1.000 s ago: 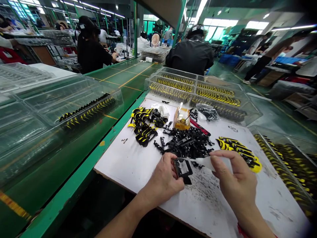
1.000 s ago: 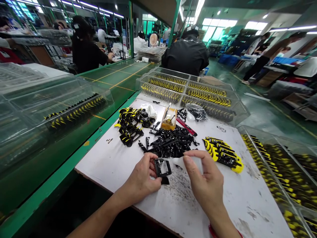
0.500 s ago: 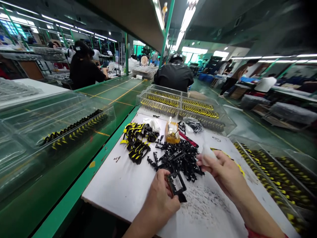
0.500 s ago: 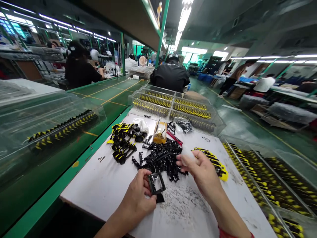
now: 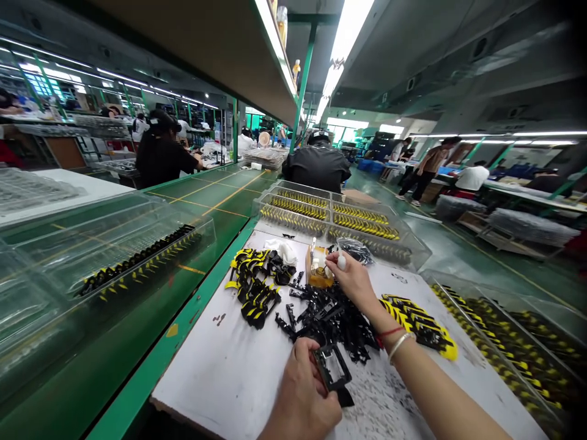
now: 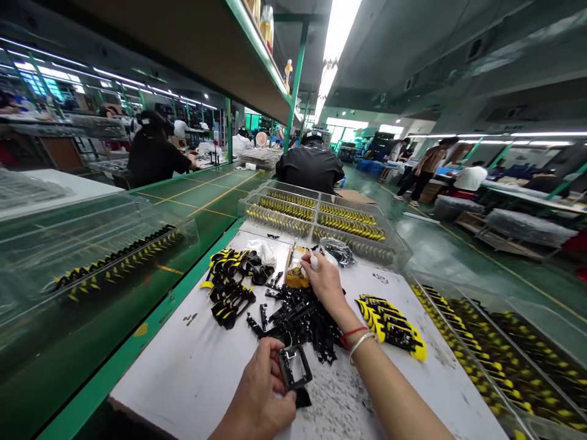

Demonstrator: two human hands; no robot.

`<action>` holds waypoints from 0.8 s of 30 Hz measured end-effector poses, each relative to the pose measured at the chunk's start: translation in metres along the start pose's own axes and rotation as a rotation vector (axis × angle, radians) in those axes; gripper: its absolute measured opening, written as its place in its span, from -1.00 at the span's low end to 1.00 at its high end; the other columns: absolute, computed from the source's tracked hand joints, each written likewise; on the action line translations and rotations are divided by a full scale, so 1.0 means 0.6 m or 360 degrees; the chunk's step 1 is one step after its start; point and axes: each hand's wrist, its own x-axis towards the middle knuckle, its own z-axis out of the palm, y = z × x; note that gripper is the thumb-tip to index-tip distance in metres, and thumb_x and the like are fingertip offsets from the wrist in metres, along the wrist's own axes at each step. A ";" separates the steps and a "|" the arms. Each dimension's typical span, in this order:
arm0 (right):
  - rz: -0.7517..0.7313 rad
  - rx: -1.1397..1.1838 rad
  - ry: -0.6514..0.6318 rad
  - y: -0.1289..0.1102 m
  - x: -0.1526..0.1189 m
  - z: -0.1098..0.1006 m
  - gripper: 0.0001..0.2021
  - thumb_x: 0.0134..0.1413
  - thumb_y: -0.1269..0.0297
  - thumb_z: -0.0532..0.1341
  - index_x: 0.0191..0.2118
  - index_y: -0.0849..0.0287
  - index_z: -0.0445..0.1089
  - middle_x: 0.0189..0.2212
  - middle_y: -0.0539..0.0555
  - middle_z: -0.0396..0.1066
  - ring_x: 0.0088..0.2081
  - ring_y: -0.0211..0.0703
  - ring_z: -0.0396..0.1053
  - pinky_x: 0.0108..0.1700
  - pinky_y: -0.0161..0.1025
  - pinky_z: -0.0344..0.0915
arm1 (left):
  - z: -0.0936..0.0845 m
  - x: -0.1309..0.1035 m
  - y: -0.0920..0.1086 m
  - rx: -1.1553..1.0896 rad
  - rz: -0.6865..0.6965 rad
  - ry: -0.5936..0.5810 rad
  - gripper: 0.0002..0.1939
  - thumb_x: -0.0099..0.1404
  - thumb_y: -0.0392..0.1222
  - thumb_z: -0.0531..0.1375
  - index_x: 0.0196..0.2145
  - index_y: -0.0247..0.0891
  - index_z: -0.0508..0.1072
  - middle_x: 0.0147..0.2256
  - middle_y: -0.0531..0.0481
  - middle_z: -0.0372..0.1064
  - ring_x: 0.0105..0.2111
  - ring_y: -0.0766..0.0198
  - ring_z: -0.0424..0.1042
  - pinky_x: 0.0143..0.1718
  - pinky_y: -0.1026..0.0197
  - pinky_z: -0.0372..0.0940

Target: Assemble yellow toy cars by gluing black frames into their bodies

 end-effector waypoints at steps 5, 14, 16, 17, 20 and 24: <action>-0.0065 -0.0137 0.0304 -0.023 -0.036 -0.043 -0.76 0.05 0.10 0.16 -0.27 0.16 0.41 -0.33 0.08 0.45 -0.30 -0.09 0.36 -0.20 -0.17 0.21 | -0.001 -0.001 -0.008 -0.0041 0.0049 0.0004 -0.45 -0.14 -0.48 0.17 -0.14 -0.26 0.16 -0.41 0.09 0.27 -0.53 0.39 0.31 -0.53 0.35 0.23; 0.0343 0.0271 0.0058 -0.046 -0.173 -0.099 -0.73 0.01 0.07 0.26 -0.24 0.14 0.39 -0.55 -0.01 0.39 -0.52 -0.19 0.33 -0.47 -0.28 0.24 | -0.002 -0.002 -0.017 -0.0008 0.0178 0.0078 -0.47 -0.09 -0.45 0.18 -0.12 -0.24 0.19 -0.39 0.08 0.30 -0.50 0.37 0.34 -0.48 0.33 0.29; 0.0380 0.0412 -0.0021 -0.039 -0.188 -0.089 -0.74 0.02 0.08 0.26 -0.24 0.13 0.38 -0.53 -0.02 0.39 -0.52 -0.20 0.31 -0.47 -0.28 0.24 | -0.004 -0.003 -0.012 -0.0008 0.0161 0.0056 -0.48 -0.08 -0.45 0.18 -0.12 -0.23 0.19 -0.40 0.09 0.31 -0.51 0.38 0.33 -0.49 0.34 0.29; 0.0389 0.0462 -0.0044 -0.036 -0.192 -0.084 -0.75 0.02 0.08 0.26 -0.24 0.13 0.37 -0.53 -0.02 0.38 -0.51 -0.21 0.31 -0.47 -0.28 0.24 | -0.004 -0.004 -0.010 -0.0008 0.0148 0.0049 -0.48 -0.08 -0.45 0.17 -0.12 -0.23 0.18 -0.40 0.10 0.30 -0.51 0.39 0.33 -0.50 0.35 0.29; 0.0407 0.0494 -0.0081 -0.032 -0.195 -0.072 -0.76 0.03 0.09 0.25 -0.26 0.14 0.37 -0.55 -0.03 0.35 -0.51 -0.21 0.29 -0.47 -0.29 0.23 | -0.006 -0.004 -0.007 0.0001 0.0127 0.0040 -0.47 -0.08 -0.46 0.18 -0.12 -0.23 0.18 -0.40 0.11 0.30 -0.51 0.39 0.34 -0.50 0.35 0.29; 0.0419 0.0449 -0.0101 -0.037 -0.193 -0.066 -0.76 0.01 0.09 0.25 -0.28 0.14 0.38 -0.58 -0.04 0.34 -0.53 -0.21 0.28 -0.50 -0.29 0.20 | -0.006 -0.004 -0.008 0.0006 0.0126 0.0027 -0.47 -0.08 -0.46 0.18 -0.11 -0.23 0.18 -0.42 0.12 0.29 -0.50 0.38 0.35 -0.49 0.35 0.30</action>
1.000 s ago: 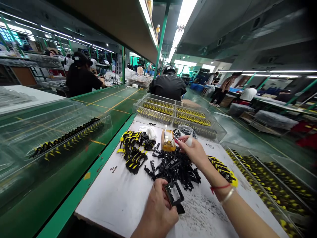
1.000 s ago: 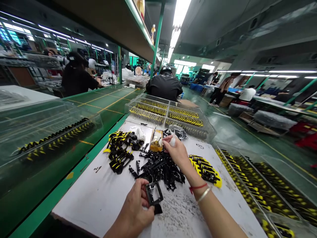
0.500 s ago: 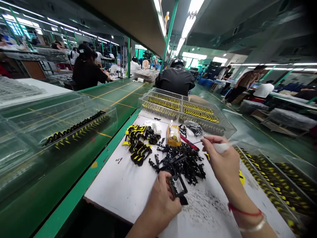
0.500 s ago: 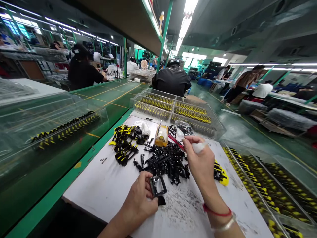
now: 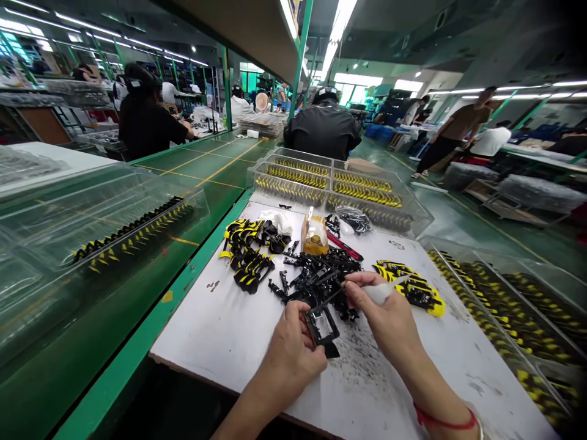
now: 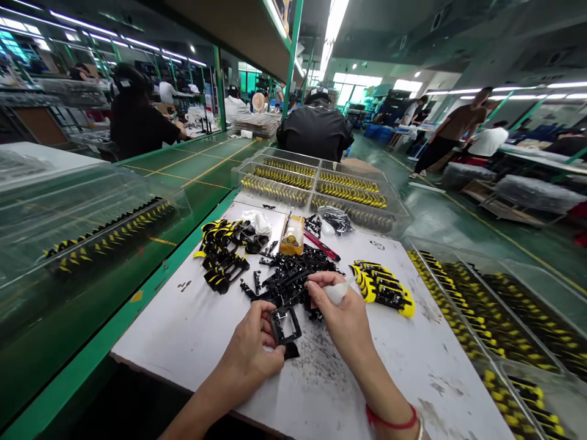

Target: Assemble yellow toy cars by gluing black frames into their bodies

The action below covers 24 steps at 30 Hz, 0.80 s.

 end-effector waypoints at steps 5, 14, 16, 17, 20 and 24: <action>0.0003 -0.0046 -0.0023 0.000 -0.001 0.005 -0.76 0.02 0.08 0.24 -0.28 0.14 0.38 -0.58 -0.05 0.33 -0.54 -0.22 0.27 -0.51 -0.30 0.20 | -0.002 0.000 0.001 0.0021 -0.0012 0.0000 -0.47 -0.09 -0.45 0.18 -0.12 -0.25 0.19 -0.40 0.10 0.29 -0.50 0.38 0.35 -0.47 0.33 0.31; 0.0044 0.0263 0.0023 0.026 0.001 -0.027 -0.72 -0.02 0.09 0.28 -0.22 0.14 0.36 -0.49 0.01 0.39 -0.51 -0.22 0.29 -0.48 -0.27 0.22 | -0.003 -0.004 0.000 -0.0039 0.0027 0.0007 -0.47 -0.08 -0.45 0.19 -0.11 -0.25 0.19 -0.40 0.11 0.28 -0.50 0.39 0.34 -0.48 0.35 0.30; 0.0095 0.0286 -0.0064 0.029 0.001 -0.034 -0.72 -0.02 0.10 0.29 -0.22 0.14 0.36 -0.48 0.00 0.38 -0.51 -0.24 0.29 -0.47 -0.28 0.22 | -0.004 -0.004 0.002 -0.0033 0.0030 0.0018 -0.47 -0.08 -0.44 0.20 -0.11 -0.25 0.20 -0.38 0.09 0.29 -0.48 0.38 0.35 -0.47 0.35 0.31; 0.0115 0.0263 -0.0111 0.029 0.000 -0.036 -0.72 -0.02 0.10 0.29 -0.22 0.15 0.36 -0.48 0.00 0.38 -0.51 -0.24 0.28 -0.47 -0.29 0.21 | -0.005 -0.005 0.003 -0.0031 0.0028 0.0020 -0.47 -0.08 -0.43 0.20 -0.11 -0.25 0.20 -0.38 0.08 0.29 -0.48 0.38 0.35 -0.46 0.34 0.32; 0.0139 0.0114 -0.0255 0.019 -0.003 -0.036 -0.73 -0.01 0.10 0.28 -0.25 0.15 0.37 -0.54 -0.02 0.36 -0.52 -0.24 0.28 -0.49 -0.30 0.22 | -0.007 -0.005 0.005 -0.0037 0.0010 0.0006 -0.47 -0.07 -0.42 0.22 -0.11 -0.25 0.19 -0.36 0.07 0.31 -0.48 0.38 0.36 -0.45 0.33 0.33; 0.0148 0.0052 -0.0362 0.003 -0.007 -0.028 -0.76 -0.02 0.11 0.28 -0.29 0.15 0.37 -0.56 -0.04 0.34 -0.54 -0.26 0.26 -0.49 -0.31 0.23 | -0.008 -0.004 0.004 -0.0052 0.0031 0.0005 -0.47 -0.05 -0.42 0.23 -0.09 -0.25 0.18 -0.35 0.07 0.32 -0.47 0.38 0.38 -0.44 0.34 0.33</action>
